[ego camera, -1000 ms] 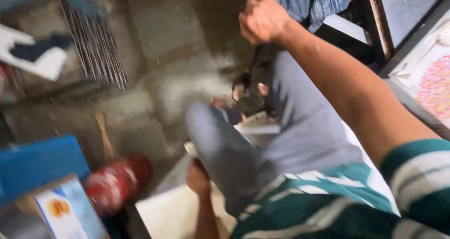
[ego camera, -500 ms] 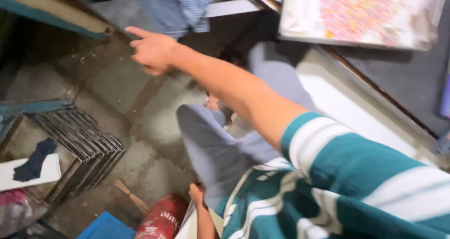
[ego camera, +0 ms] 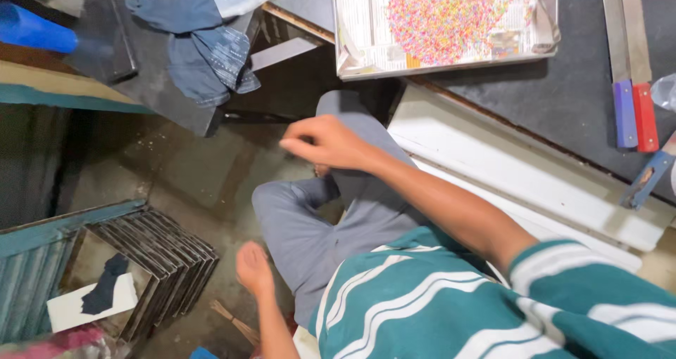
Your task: The person sorts small multi-colored sprinkles by hand from a pile on a newspaper-lined tray, picking them up individually and placing them into a small plastic cup.
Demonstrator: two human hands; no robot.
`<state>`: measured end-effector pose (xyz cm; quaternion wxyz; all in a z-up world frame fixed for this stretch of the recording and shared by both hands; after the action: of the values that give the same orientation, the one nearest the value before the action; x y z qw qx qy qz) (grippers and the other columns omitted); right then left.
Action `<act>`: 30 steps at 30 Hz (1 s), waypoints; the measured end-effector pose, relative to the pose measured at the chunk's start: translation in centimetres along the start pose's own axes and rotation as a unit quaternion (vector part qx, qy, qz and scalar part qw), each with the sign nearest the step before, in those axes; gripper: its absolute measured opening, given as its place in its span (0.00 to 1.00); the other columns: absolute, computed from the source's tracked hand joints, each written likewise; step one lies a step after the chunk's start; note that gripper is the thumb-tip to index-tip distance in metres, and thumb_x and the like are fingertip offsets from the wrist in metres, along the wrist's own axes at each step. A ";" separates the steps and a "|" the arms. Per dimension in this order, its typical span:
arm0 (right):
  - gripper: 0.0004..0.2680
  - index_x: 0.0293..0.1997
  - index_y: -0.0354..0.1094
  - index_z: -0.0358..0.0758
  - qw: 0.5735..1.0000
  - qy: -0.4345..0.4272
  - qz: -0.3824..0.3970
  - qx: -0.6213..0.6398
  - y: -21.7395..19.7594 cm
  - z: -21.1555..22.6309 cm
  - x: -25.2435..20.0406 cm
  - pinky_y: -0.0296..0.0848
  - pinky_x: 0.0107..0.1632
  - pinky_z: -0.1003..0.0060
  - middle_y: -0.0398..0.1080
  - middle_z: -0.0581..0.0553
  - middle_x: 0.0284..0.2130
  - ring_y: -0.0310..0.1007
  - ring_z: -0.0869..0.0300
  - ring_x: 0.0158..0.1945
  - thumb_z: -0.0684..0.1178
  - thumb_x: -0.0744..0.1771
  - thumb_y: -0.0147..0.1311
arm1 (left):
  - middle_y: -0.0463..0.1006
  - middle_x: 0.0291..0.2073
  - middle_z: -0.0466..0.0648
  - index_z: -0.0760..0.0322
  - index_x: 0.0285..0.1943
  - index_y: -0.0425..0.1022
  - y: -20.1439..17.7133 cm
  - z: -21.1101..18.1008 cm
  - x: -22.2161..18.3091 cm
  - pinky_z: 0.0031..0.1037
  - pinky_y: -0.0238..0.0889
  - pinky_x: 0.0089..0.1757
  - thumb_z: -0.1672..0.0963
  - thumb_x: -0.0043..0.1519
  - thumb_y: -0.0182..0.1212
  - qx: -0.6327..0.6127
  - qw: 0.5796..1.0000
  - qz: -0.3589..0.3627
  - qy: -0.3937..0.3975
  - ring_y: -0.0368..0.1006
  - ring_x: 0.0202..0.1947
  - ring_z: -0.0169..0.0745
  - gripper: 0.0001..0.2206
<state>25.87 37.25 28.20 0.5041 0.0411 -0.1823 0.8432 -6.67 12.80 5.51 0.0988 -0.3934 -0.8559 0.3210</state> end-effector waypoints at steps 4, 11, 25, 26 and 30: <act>0.06 0.40 0.74 0.31 0.987 0.010 -0.159 -0.026 -7.0 1.5 -7.1 0.75 0.41 0.66 0.77 0.43 0.31 0.77 0.63 0.35 0.44 0.69 0.58 | 0.83 0.40 0.52 0.69 0.50 0.78 1.2 -17.6 5.5 0.33 0.72 0.45 0.57 0.68 0.61 -0.014 0.973 -0.048 0.227 0.80 0.41 0.44 0.08; 0.03 0.40 0.75 0.31 0.929 0.035 -0.344 -0.130 -15.7 0.5 -15.4 0.75 0.41 0.67 0.78 0.42 0.33 0.79 0.60 0.35 0.41 0.68 0.60 | 0.80 0.43 0.57 0.69 0.52 0.75 8.0 -39.3 11.4 0.46 0.67 0.45 0.54 0.62 0.68 0.119 0.896 -0.060 0.423 0.75 0.45 0.61 0.15; 0.03 0.38 0.74 0.32 0.857 0.025 -0.420 -0.297 -23.5 -2.9 -20.1 0.73 0.42 0.57 0.75 0.39 0.32 0.75 0.49 0.37 0.40 0.69 0.61 | 0.77 0.37 0.60 0.68 0.54 0.66 8.3 -38.6 20.9 0.48 0.68 0.43 0.58 0.67 0.55 0.026 0.936 -0.068 0.344 0.77 0.37 0.60 0.10; 0.03 0.37 0.74 0.32 0.857 0.022 -0.412 -0.309 -23.5 -3.1 -19.9 0.72 0.41 0.57 0.75 0.39 0.31 0.75 0.49 0.37 0.40 0.69 0.61 | 0.77 0.38 0.60 0.69 0.56 0.64 7.5 -38.8 21.1 0.46 0.68 0.45 0.59 0.69 0.54 -0.010 0.924 -0.074 0.374 0.76 0.38 0.59 0.10; 0.03 0.36 0.75 0.34 0.866 0.012 -0.384 -0.319 -23.6 -3.1 -19.1 0.71 0.39 0.56 0.74 0.40 0.29 0.73 0.49 0.34 0.41 0.68 0.62 | 0.77 0.46 0.60 0.68 0.59 0.62 5.1 -39.5 20.3 0.43 0.66 0.51 0.60 0.74 0.53 -0.075 0.893 -0.145 0.420 0.76 0.47 0.58 0.09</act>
<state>55.95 32.44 26.72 0.7759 -0.0655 -0.4051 0.4792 -0.50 48.89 31.19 0.4644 -0.3688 -0.8040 0.0427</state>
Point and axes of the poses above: each hand's wrist, its own x-axis towards the middle knuckle, its own y-axis out of the palm, z = x × y, the point moved 5 cm from there along x, towards the middle knuckle
